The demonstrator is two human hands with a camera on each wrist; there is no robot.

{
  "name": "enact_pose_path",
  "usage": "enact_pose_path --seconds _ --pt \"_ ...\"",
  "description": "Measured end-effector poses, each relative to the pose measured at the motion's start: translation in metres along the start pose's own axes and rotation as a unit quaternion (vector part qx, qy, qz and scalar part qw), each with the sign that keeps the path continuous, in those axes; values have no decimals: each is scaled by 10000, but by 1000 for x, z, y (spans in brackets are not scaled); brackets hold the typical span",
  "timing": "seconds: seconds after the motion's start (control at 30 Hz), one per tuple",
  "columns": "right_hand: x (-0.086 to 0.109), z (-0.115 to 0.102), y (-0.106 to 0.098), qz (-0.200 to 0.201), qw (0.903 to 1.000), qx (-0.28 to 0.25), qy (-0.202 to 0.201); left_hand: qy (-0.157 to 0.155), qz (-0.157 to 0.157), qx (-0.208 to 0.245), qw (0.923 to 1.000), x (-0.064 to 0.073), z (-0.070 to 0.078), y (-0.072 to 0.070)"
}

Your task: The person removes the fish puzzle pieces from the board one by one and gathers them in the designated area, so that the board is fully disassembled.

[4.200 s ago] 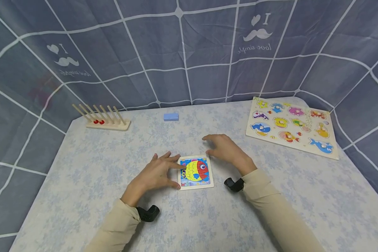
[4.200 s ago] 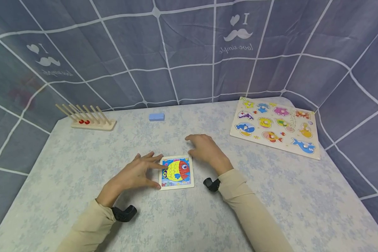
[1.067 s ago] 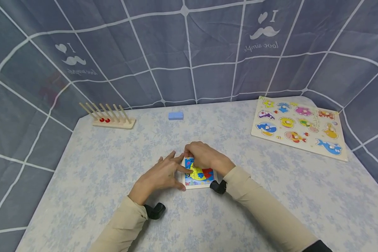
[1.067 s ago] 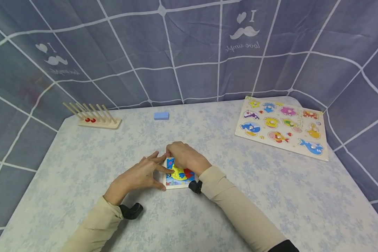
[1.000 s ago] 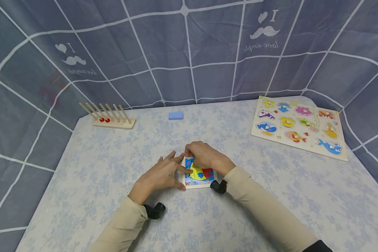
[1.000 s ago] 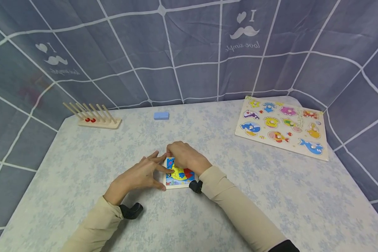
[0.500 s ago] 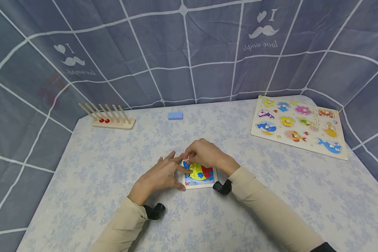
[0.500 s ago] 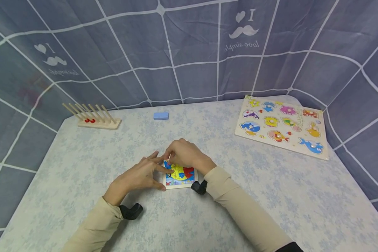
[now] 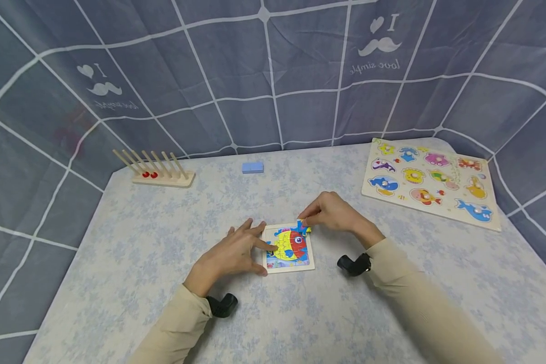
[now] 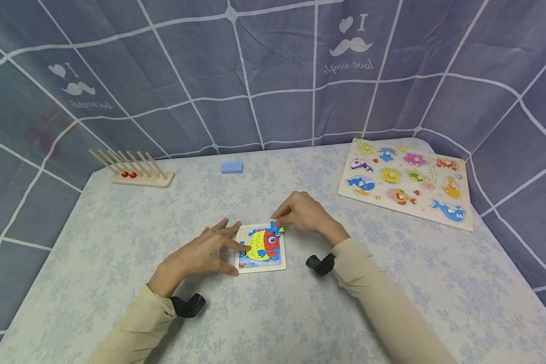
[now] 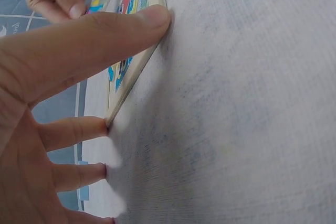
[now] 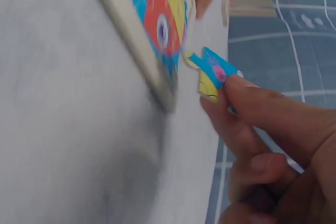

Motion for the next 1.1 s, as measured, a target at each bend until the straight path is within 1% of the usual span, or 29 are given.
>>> enact_pose_path --seconds 0.17,0.23,0.33,0.4,0.5,0.63,0.83,0.97,1.1 --pt "8 12 -11 -152 9992 242 290 -37 10 67 10000 2 -1 0" --pt "9 15 -12 -233 9985 322 384 -43 21 102 9999 2 -2 0" --pt "10 18 -12 -249 9976 427 476 -35 36 116 9999 2 -2 0" --pt "10 19 -11 -173 9968 556 546 -31 41 123 9999 2 -2 0" --pt "9 18 -10 14 9937 799 787 -42 38 126 9999 2 -2 0" --pt "9 17 -8 190 9872 1004 1224 -55 35 109 9999 1 -2 1" --pt "12 19 -7 350 9780 1209 1662 -24 44 79 10000 0 -2 2" --pt "13 20 -7 436 9743 1310 1782 -22 42 96 9999 0 -1 2" --pt "14 19 -6 448 9747 1331 1738 -35 48 139 9999 0 0 2"
Point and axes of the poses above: each hand's wrist, its own x-axis away from the middle knuckle, its own y-axis out of the palm, z = x × y, the point moved 3 cm from there along -x, towards the middle knuckle, and after that the axes turned 1 degree about -y, right-handed, at the moved point
